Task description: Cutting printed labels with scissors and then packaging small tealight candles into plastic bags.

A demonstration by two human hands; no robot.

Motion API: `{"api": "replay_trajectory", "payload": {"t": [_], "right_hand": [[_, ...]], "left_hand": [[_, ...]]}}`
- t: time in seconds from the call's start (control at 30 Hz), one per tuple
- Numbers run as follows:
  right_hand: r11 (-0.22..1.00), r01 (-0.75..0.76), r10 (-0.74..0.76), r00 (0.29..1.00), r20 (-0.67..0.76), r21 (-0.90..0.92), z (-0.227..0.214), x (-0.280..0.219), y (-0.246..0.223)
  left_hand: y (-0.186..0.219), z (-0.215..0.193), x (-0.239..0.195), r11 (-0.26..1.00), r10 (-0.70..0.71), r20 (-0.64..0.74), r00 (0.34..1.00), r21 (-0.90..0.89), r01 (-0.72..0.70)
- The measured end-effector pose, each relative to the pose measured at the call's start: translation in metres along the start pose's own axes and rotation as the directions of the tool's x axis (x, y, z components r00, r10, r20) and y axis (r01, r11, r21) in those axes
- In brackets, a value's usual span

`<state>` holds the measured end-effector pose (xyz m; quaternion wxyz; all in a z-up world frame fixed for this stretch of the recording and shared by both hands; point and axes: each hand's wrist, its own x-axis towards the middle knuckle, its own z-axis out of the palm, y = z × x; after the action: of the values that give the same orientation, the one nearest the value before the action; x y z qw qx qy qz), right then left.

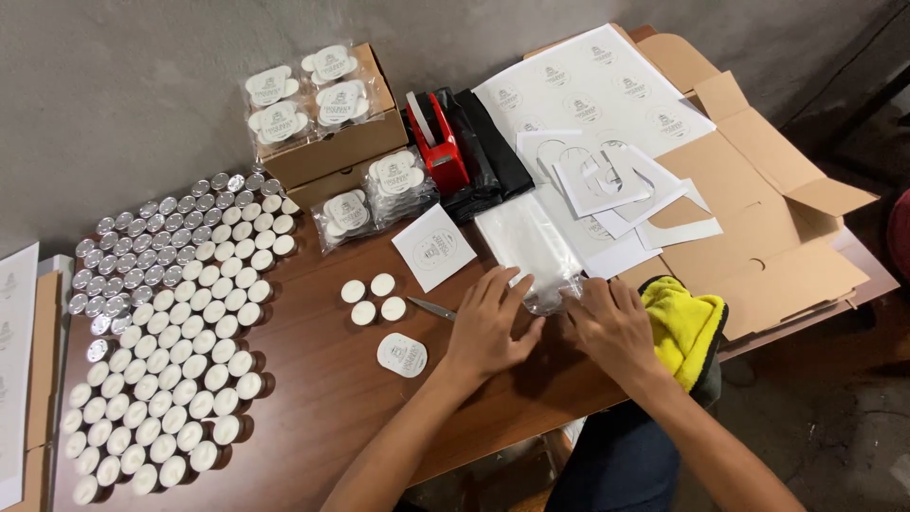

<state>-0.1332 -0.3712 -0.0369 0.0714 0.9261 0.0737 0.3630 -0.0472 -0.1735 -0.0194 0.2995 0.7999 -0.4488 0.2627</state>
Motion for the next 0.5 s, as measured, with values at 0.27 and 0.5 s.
{"api": "replay_trajectory", "payload": {"t": [0.27, 0.5], "right_hand": [[0.940, -0.139, 0.152, 0.988, -0.020, 0.310, 0.011, 0.001, 0.002], [0.916, -0.194, 0.194, 0.980, 0.037, 0.352, 0.019, -0.007, -0.002]], "left_hand": [[-0.003, 0.038, -0.004, 0.990, -0.140, 0.193, 0.971, 0.032, 0.136], [-0.003, 0.057, -0.007, 0.984, -0.154, 0.121, 0.981, 0.110, 0.141]]}}
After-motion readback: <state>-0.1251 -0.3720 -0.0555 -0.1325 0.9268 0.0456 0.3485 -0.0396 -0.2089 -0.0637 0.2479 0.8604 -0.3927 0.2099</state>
